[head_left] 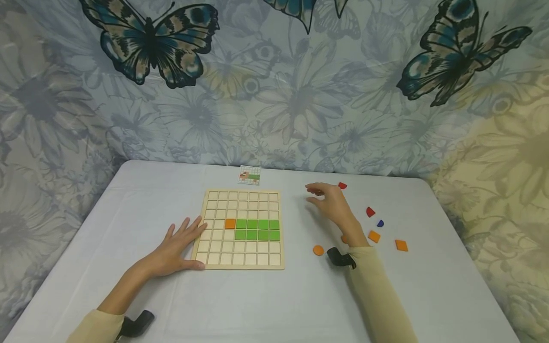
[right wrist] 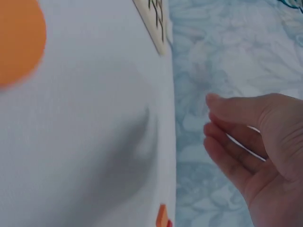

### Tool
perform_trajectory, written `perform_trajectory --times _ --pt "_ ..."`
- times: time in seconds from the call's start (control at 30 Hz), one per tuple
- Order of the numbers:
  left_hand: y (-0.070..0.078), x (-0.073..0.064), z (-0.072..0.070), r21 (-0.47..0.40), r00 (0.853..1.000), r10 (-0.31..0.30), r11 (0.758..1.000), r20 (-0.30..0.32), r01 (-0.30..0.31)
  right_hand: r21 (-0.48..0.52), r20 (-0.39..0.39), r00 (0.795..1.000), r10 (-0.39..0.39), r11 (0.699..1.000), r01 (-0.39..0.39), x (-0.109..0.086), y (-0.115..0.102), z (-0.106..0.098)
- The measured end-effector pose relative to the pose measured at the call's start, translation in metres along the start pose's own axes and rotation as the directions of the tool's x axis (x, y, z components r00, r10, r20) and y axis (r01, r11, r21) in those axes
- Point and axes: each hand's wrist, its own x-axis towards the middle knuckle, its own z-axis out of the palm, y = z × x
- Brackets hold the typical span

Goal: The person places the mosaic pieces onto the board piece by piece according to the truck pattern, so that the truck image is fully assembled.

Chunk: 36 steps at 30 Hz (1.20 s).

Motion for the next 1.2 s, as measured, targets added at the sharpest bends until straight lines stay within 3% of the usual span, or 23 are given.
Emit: perform_trajectory --times 0.17,0.3,0.63,0.9,1.2 --pt "0.001 0.001 0.000 -0.002 1.000 0.001 1.000 -0.002 -0.001 -0.095 -0.061 0.995 0.083 0.991 -0.089 -0.001 0.015 -0.013" --pt "0.001 0.001 0.001 -0.003 1.000 -0.001 1.000 -0.002 0.001 -0.102 -0.096 0.987 0.129 0.985 -0.139 -0.003 0.029 -0.018" --pt "0.000 0.001 0.002 -0.013 1.000 -0.001 1.000 -0.001 0.001 -0.128 -0.098 0.960 0.261 0.954 -0.272 -0.006 0.048 -0.025" --pt "0.000 0.000 0.001 -0.015 1.000 0.005 1.000 -0.003 -0.006 -0.123 -0.072 0.948 0.309 0.941 -0.316 -0.008 0.055 -0.025" --pt "0.000 -0.002 0.000 -0.004 1.000 -0.012 1.000 -0.004 0.012 -0.111 -0.086 0.952 0.294 0.947 -0.303 -0.009 0.058 -0.021"
